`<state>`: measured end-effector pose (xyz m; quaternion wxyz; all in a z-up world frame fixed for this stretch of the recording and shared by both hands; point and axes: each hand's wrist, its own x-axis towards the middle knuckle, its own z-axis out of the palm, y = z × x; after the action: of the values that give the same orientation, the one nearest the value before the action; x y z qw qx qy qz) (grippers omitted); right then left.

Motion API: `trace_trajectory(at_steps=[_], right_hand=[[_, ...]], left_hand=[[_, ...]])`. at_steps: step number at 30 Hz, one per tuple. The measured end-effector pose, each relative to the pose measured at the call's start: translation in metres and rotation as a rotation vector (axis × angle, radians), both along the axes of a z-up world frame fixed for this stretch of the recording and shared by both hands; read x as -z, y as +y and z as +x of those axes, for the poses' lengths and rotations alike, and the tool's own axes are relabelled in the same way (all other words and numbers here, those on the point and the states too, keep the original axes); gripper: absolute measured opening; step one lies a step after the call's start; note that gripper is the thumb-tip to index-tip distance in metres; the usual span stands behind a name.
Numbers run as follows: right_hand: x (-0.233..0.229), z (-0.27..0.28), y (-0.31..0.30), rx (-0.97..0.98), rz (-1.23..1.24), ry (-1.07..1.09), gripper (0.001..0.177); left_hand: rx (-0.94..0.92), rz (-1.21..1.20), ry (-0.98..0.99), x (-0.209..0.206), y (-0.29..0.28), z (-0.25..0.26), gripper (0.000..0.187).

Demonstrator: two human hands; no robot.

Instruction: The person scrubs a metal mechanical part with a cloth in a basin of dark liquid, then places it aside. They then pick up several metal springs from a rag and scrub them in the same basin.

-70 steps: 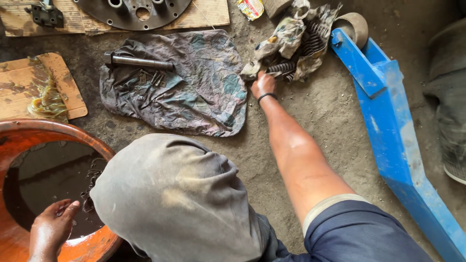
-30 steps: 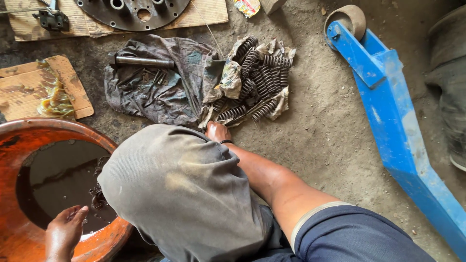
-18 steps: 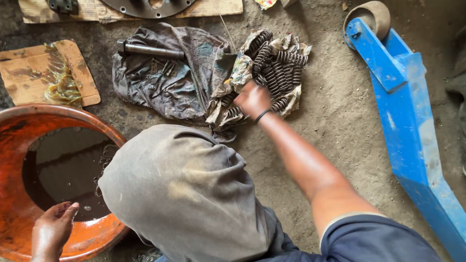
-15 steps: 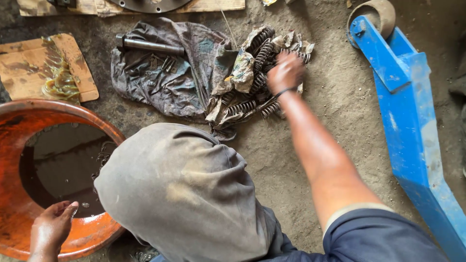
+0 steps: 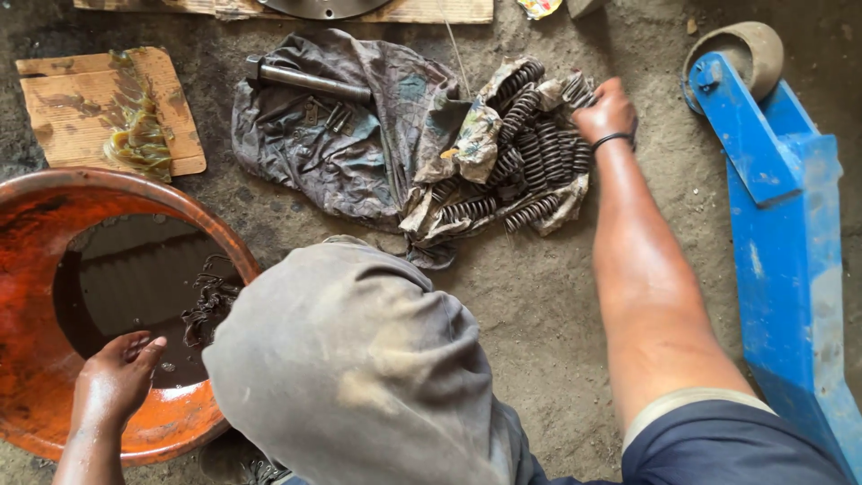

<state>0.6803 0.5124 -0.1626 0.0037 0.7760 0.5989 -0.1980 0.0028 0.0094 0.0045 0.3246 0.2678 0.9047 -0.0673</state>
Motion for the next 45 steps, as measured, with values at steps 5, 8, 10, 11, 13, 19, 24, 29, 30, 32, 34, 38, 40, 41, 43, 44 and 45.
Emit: trace_trajectory(at_steps=[5, 8, 10, 11, 13, 19, 24, 29, 30, 32, 34, 38, 40, 41, 43, 44, 45], right_hand=[[0.025, -0.028, 0.039, 0.209, -0.14, 0.667, 0.051], [0.034, -0.06, 0.051, 0.455, -0.314, 0.859, 0.028], [0.035, -0.083, 0.059, 0.534, -0.381, 0.878, 0.02], [0.031, -0.088, 0.062, 0.555, -0.406, 0.857, 0.018], [0.024, -0.098, 0.063, 0.502, -0.435, 0.78, 0.016], [0.011, -0.116, 0.06, 0.28, -0.392, 0.52, 0.015], [0.015, -0.12, 0.06, 0.124, -0.3, 0.214, 0.028], [0.024, -0.122, 0.069, 0.16, -0.313, 0.209, 0.031], [0.026, -0.123, 0.07, 0.176, -0.32, 0.233, 0.029], [0.026, -0.127, 0.071, 0.213, -0.336, 0.282, 0.027], [0.023, -0.131, 0.069, 0.214, -0.354, 0.368, 0.024], [0.009, -0.135, 0.066, 0.145, -0.392, 0.537, 0.023], [0.009, -0.142, 0.057, 0.103, -0.342, 0.546, 0.024], [0.011, -0.147, 0.052, 0.074, -0.276, 0.529, 0.025], [0.012, -0.151, 0.047, 0.059, -0.195, 0.503, 0.026], [0.015, -0.153, 0.04, 0.074, -0.181, 0.495, 0.026], [0.018, -0.157, 0.036, 0.083, -0.165, 0.488, 0.026]], left_hand=[[-0.062, -0.138, -0.018, 0.001, 0.01, 0.015, 0.058], [-0.123, -0.094, -0.073, -0.001, 0.019, 0.023, 0.057], [-0.11, -0.039, -0.084, -0.004, 0.019, 0.025, 0.056], [-0.074, -0.025, -0.064, -0.005, 0.018, 0.025, 0.056], [0.007, 0.004, -0.031, -0.006, 0.017, 0.024, 0.054], [-0.073, -0.048, -0.071, 0.002, 0.03, 0.029, 0.054], [-0.053, -0.037, -0.075, 0.007, 0.037, 0.036, 0.055], [-0.03, 0.001, -0.077, 0.008, 0.038, 0.037, 0.056], [-0.038, 0.006, -0.076, 0.009, 0.036, 0.039, 0.056], [-0.058, -0.007, -0.072, 0.01, 0.032, 0.039, 0.056], [-0.075, -0.042, -0.068, 0.01, 0.028, 0.037, 0.055], [-0.076, -0.061, -0.065, 0.013, 0.024, 0.034, 0.055], [-0.086, -0.077, -0.067, 0.012, 0.021, 0.033, 0.055], [-0.081, -0.069, -0.069, 0.013, 0.022, 0.033, 0.055], [-0.075, -0.051, -0.074, 0.015, 0.025, 0.037, 0.056], [-0.069, -0.056, -0.072, 0.013, 0.026, 0.038, 0.055], [-0.067, -0.059, -0.069, 0.012, 0.027, 0.038, 0.055]])
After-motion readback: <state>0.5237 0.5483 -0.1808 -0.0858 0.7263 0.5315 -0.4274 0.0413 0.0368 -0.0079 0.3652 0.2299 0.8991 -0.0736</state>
